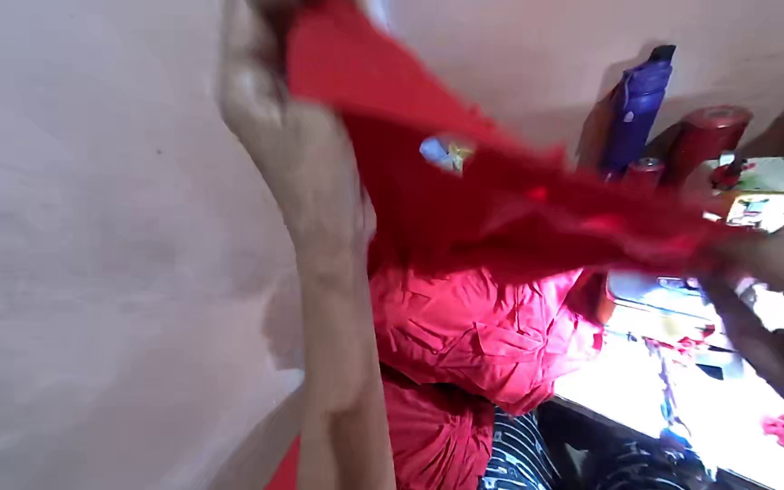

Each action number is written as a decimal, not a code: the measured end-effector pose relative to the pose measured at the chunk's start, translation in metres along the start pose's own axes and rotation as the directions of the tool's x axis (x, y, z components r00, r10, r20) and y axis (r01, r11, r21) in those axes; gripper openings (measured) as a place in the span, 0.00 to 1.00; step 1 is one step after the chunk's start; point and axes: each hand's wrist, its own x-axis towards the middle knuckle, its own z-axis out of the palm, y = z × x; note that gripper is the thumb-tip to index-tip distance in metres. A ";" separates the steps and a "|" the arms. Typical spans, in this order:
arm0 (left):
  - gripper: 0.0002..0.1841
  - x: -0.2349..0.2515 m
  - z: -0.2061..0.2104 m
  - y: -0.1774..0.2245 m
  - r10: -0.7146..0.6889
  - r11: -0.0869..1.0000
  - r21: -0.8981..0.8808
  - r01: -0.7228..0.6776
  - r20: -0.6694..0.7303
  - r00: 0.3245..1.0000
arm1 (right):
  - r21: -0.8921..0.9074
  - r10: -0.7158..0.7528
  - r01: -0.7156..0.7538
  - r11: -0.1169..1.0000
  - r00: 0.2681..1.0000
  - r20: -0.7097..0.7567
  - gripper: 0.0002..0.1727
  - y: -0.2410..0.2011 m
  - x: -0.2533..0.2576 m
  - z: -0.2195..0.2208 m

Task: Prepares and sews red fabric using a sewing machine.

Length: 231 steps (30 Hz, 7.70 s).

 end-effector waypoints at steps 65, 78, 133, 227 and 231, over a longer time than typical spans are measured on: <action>0.10 -0.290 0.019 -0.092 -0.231 0.827 0.562 -0.018 0.369 0.900 | -0.277 0.710 -0.659 0.699 0.686 0.159 0.12 0.042 -0.174 -0.023; 0.10 -0.266 0.041 -0.044 -0.240 0.969 0.087 0.229 0.537 0.809 | 0.265 0.403 -0.408 0.874 0.912 0.073 0.14 -0.032 -0.108 -0.050; 0.12 -0.210 -0.050 -0.055 -0.193 0.975 0.133 0.178 0.904 0.381 | 0.514 -0.076 -0.368 0.775 0.753 0.654 0.09 -0.012 -0.112 -0.031; 0.11 -0.160 0.235 -0.106 -0.361 0.928 0.294 0.228 0.860 0.362 | 0.786 0.803 -0.607 0.118 0.524 0.284 0.27 -0.010 -0.140 0.043; 0.10 -0.155 0.240 -0.096 -0.446 0.886 0.392 0.249 0.867 0.223 | 0.821 0.824 -0.564 0.088 0.505 0.258 0.28 -0.018 -0.145 0.043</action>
